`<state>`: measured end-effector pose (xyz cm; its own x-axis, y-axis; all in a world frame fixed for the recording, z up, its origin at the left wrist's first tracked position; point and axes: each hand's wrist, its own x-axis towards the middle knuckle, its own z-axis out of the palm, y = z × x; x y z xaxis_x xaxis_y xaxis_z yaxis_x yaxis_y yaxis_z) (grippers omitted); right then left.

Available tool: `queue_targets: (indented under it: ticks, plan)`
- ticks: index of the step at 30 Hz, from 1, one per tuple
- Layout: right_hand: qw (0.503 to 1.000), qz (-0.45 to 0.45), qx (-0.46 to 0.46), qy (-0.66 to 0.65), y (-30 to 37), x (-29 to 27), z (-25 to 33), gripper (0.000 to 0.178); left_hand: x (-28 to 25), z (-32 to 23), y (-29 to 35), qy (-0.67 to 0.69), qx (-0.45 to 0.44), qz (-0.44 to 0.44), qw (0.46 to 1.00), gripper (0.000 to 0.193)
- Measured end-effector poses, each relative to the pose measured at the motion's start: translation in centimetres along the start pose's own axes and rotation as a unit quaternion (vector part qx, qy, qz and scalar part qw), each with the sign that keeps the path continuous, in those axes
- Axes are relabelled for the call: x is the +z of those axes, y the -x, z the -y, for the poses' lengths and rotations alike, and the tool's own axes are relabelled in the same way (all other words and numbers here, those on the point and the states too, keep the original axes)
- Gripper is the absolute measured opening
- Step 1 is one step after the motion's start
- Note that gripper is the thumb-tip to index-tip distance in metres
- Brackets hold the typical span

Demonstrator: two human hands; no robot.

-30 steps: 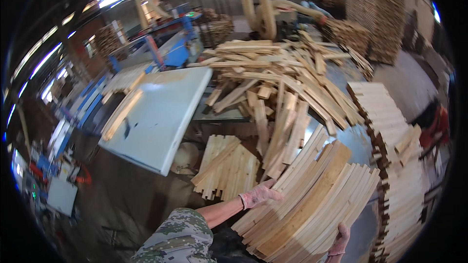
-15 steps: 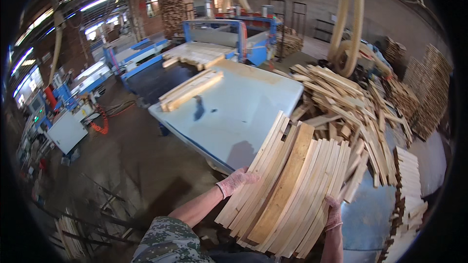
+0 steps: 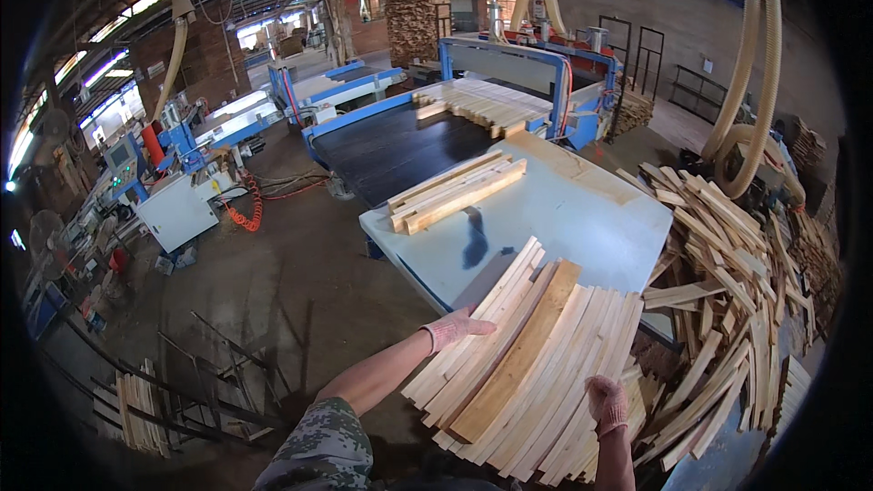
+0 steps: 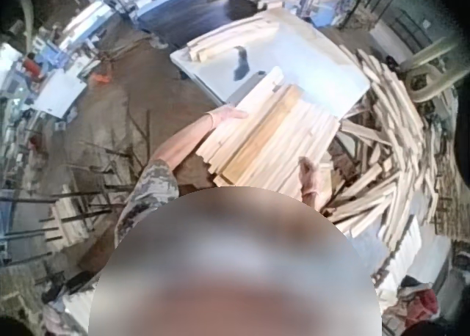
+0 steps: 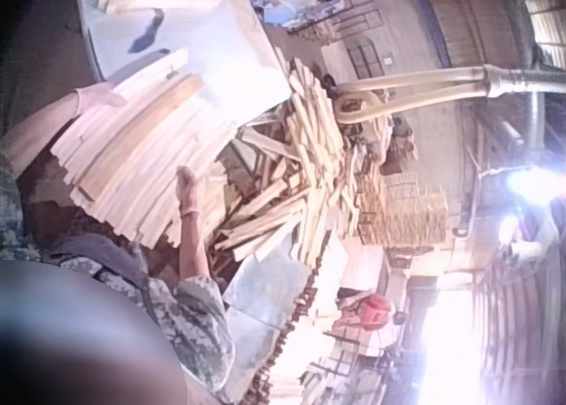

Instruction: The person repeatedly picks up stacks of light-colored wooden planks from a metal table and places them onto a conveyor belt. The person also moves planks between different piles on the table, organizing them into neat stacks.

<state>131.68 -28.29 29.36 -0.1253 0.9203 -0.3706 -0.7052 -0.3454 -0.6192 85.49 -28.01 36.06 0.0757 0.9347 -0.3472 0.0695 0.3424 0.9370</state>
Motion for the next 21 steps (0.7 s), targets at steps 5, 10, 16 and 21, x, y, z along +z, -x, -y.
queue_targets:
  ticks: [5, 10, 16, 21]
  plan:
    - [0.993, -0.091, -0.071, -0.036, -1.8, 5.0, 0.7, 0.072, -0.3, -9.1, -3.4, -0.275, 0.017, 0.011, 0.961, 0.115]
    - [0.974, -0.180, -0.132, -0.038, -4.8, 9.9, 1.0, 0.077, -1.2, -13.4, -10.1, -0.463, -0.019, -0.010, 0.886, 0.119]
    - [0.971, -0.181, -0.150, 0.032, -11.5, 10.3, 1.7, 0.031, -3.3, -15.3, -19.1, -0.428, 0.009, 0.013, 0.904, 0.122]
    - [0.972, -0.174, -0.146, -0.059, -17.5, 10.3, 2.2, 0.084, -5.4, -17.0, -24.6, -0.456, 0.024, 0.008, 0.890, 0.129]
